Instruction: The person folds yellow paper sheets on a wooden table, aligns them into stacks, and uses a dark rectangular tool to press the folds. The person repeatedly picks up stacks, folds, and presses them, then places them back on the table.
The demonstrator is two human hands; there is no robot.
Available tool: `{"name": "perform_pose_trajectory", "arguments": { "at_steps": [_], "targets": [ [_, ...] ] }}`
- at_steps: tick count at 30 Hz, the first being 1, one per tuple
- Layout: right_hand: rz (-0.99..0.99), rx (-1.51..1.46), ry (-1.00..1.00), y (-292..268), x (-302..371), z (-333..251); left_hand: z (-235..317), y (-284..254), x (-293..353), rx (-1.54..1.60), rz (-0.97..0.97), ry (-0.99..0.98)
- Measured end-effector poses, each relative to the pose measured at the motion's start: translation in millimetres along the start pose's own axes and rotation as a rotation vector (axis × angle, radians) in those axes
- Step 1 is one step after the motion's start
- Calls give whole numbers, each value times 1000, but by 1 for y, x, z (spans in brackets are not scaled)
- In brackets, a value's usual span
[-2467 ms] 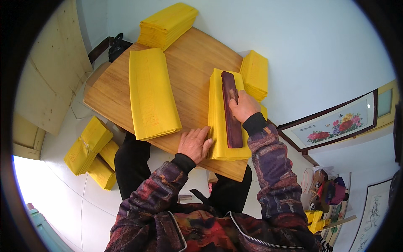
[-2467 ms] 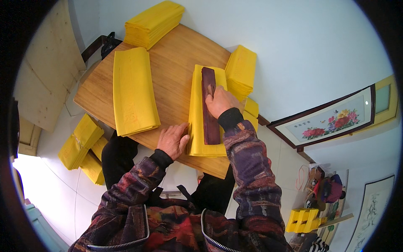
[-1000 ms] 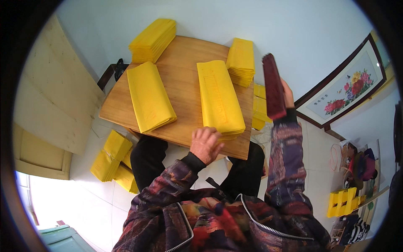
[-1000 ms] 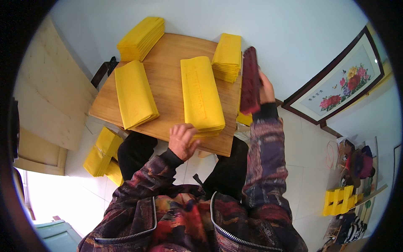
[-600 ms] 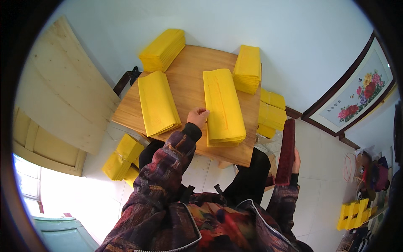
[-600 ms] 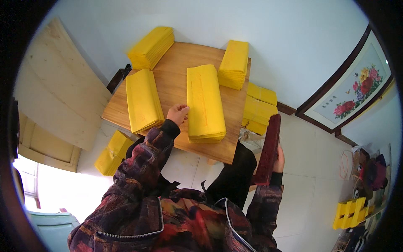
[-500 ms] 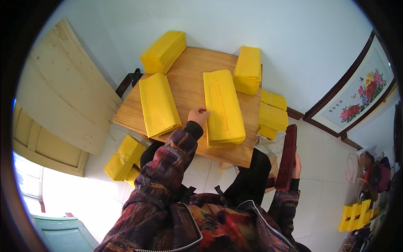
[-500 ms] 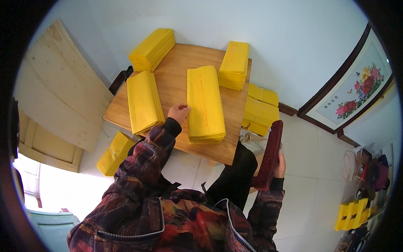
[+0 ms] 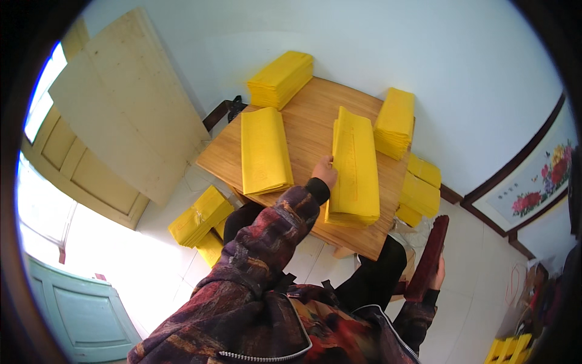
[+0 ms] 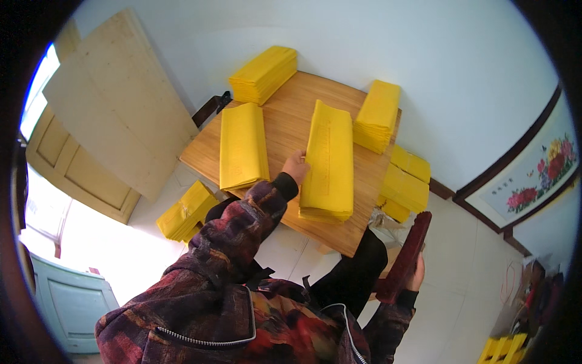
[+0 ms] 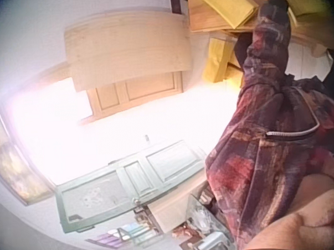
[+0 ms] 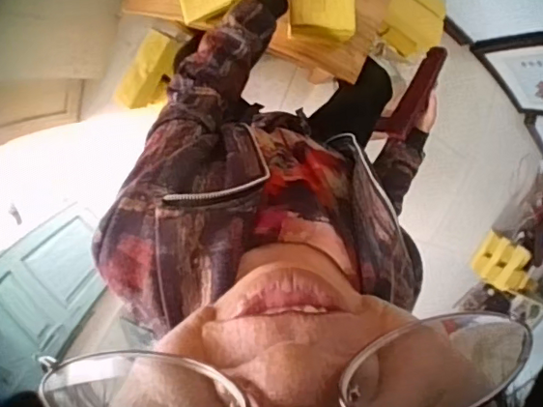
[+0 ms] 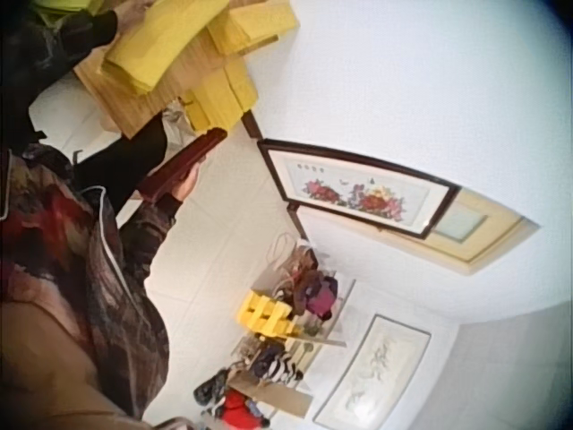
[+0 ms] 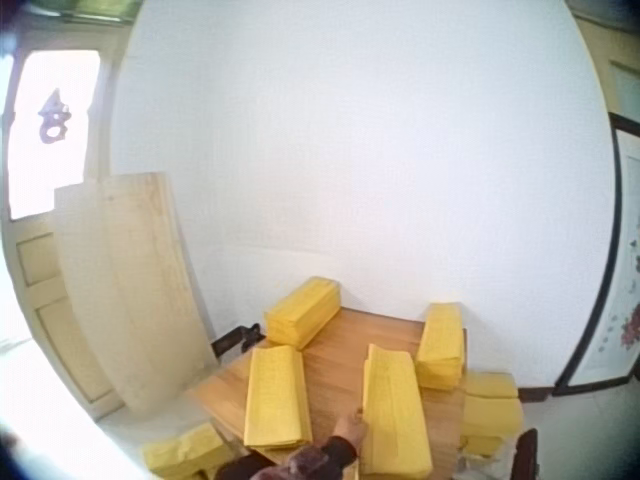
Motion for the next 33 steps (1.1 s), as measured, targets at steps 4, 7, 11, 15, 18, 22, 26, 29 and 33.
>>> {"name": "perform_pose_trajectory", "arguments": {
  "at_steps": [4, 7, 11, 15, 18, 22, 26, 29, 33],
  "targets": [
    [18, -190, 47, -8, -4, 6, 13, -6, 19, 318, -58, -1],
    [-99, -122, 78, -5, -4, 2, 34, -40, 30, 428, -44, 114],
    [-86, -115, 104, 5, -2, 0, 42, -126, 38, 332, 68, 151],
    [-57, -107, 113, 24, -4, -2, 39, -206, 38, 374, 85, 116],
    [18, -68, 105, 35, -7, -5, 23, -243, 33, 339, 175, 7],
    [-7, -59, 104, 52, -5, -10, -4, -259, 23, 333, 226, -116],
    [-14, -124, 110, 63, -4, -13, -19, -262, 21, 240, 242, -187],
    [-68, -17, 110, 70, -6, -16, -23, -262, 19, 244, 192, -178],
    [-8, -31, 98, 80, -8, -18, -27, -269, 15, -45, 224, -155]
  ]
}}
Point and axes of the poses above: each hand's wrist, its own x-axis away from the middle knuckle, its own y-axis out of the palm, z = x × y, the point moved 6 cm from there along -x, towards the middle knuckle, and after that the axes turned 4 degrees about -z, right-handed, at the moved point
